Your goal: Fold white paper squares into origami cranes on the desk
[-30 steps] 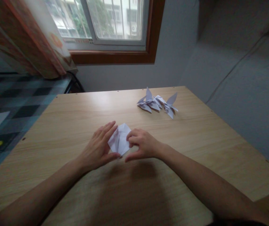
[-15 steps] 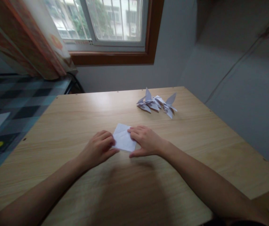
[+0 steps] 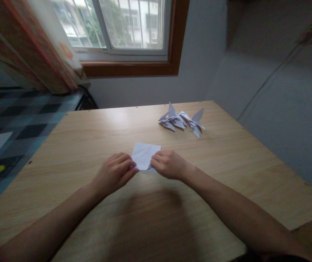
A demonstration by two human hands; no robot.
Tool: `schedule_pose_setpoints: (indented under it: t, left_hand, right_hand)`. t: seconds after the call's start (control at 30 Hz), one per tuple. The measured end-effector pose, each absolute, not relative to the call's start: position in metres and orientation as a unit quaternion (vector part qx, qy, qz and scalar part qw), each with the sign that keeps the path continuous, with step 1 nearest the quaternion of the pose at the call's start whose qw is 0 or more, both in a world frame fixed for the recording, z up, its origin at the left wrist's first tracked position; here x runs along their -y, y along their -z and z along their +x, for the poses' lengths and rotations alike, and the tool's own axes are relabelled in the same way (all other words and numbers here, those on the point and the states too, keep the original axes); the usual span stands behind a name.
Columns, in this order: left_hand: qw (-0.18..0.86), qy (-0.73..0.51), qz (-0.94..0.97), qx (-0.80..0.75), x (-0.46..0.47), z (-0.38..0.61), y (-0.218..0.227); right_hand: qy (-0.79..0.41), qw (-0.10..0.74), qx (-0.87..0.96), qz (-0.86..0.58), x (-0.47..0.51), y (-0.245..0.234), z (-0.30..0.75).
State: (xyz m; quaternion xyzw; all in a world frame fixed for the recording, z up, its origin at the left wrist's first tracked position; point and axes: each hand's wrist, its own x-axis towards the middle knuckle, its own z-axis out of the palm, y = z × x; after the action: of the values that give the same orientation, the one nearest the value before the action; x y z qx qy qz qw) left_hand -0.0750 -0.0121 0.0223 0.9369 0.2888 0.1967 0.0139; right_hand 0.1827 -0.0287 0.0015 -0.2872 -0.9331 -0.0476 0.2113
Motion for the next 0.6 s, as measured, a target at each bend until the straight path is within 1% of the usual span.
schedule_pose_setpoints:
  t: [0.07, 0.17, 0.3, 0.4, 0.5, 0.6]
  left_hand:
    - [0.008, -0.197, 0.937, -0.290, 0.012, -0.075, -0.023]
    - [-0.016, -0.197, 0.938, -0.286, 0.013, -0.075, -0.024]
    - [-0.053, -0.198, 0.936, -0.287, 0.014, -0.074, -0.025]
    - [-0.100, -0.198, 0.932, -0.287, 0.016, -0.074, -0.025]
    - [-0.140, -0.193, 0.926, -0.291, 0.017, -0.073, -0.026]
    - [-0.151, -0.206, 0.919, -0.300, 0.017, -0.074, -0.026]
  right_hand:
    - [0.067, 0.224, 0.928, -0.290, 0.029, -0.002, 0.183]
    - [0.084, 0.274, 0.915, -0.285, 0.030, -0.004, 0.181]
    - [0.040, 0.352, 0.891, -0.285, 0.033, -0.006, 0.174]
    - [0.016, 0.405, 0.871, -0.277, 0.036, -0.006, 0.167]
    - [0.010, 0.435, 0.858, -0.273, 0.039, -0.006, 0.164]
    - [0.028, 0.462, 0.827, -0.320, 0.043, -0.005, 0.164]
